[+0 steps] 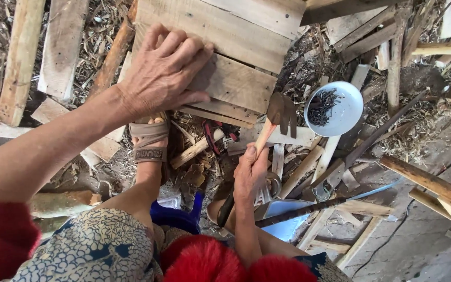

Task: The person assembles a wooden crate by hammering nails into wooden planks. They repeatedly pick up nails from a white bowl, position them on the wood, and strike them with a hammer. The person also flips the crate to work on different sides.

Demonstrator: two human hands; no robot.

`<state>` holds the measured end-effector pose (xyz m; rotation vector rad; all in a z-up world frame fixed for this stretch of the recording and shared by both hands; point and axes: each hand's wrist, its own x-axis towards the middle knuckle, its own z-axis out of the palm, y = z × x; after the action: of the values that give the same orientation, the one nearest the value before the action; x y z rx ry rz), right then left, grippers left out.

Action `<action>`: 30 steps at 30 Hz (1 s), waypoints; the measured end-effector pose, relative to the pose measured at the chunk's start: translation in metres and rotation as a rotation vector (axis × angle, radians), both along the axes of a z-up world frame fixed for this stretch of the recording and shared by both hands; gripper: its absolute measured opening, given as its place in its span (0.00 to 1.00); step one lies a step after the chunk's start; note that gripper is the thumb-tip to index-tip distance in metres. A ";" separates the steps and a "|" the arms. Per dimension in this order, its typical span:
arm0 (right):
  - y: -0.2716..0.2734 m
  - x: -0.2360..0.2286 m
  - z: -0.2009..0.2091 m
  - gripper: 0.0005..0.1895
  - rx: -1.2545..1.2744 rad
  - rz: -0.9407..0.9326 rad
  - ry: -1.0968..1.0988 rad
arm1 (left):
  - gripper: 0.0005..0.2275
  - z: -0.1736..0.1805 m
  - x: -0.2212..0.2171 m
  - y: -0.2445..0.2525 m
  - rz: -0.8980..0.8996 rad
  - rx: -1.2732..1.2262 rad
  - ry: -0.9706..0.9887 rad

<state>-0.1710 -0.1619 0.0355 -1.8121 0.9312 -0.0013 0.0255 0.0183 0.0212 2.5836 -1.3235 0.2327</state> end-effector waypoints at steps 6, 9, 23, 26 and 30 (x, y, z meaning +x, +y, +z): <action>-0.004 0.007 0.002 0.13 0.071 -0.029 -0.010 | 0.39 0.001 -0.005 -0.007 0.086 0.036 0.002; -0.003 0.006 0.000 0.14 0.113 -0.052 -0.032 | 0.39 0.005 -0.005 -0.009 0.104 -0.020 0.003; -0.003 -0.011 -0.007 0.11 0.152 0.099 -0.307 | 0.26 -0.014 -0.035 -0.016 0.193 -0.182 -0.213; 0.007 0.002 0.010 0.12 0.056 0.218 -0.256 | 0.29 -0.021 -0.043 0.000 0.098 -0.108 -0.120; 0.003 0.009 0.007 0.13 0.035 0.174 -0.181 | 0.23 -0.014 -0.043 0.008 0.063 -0.151 -0.064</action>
<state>-0.1622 -0.1591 0.0421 -1.8224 0.6409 -0.0388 -0.0173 0.0267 0.0068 2.5124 -1.1970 0.4135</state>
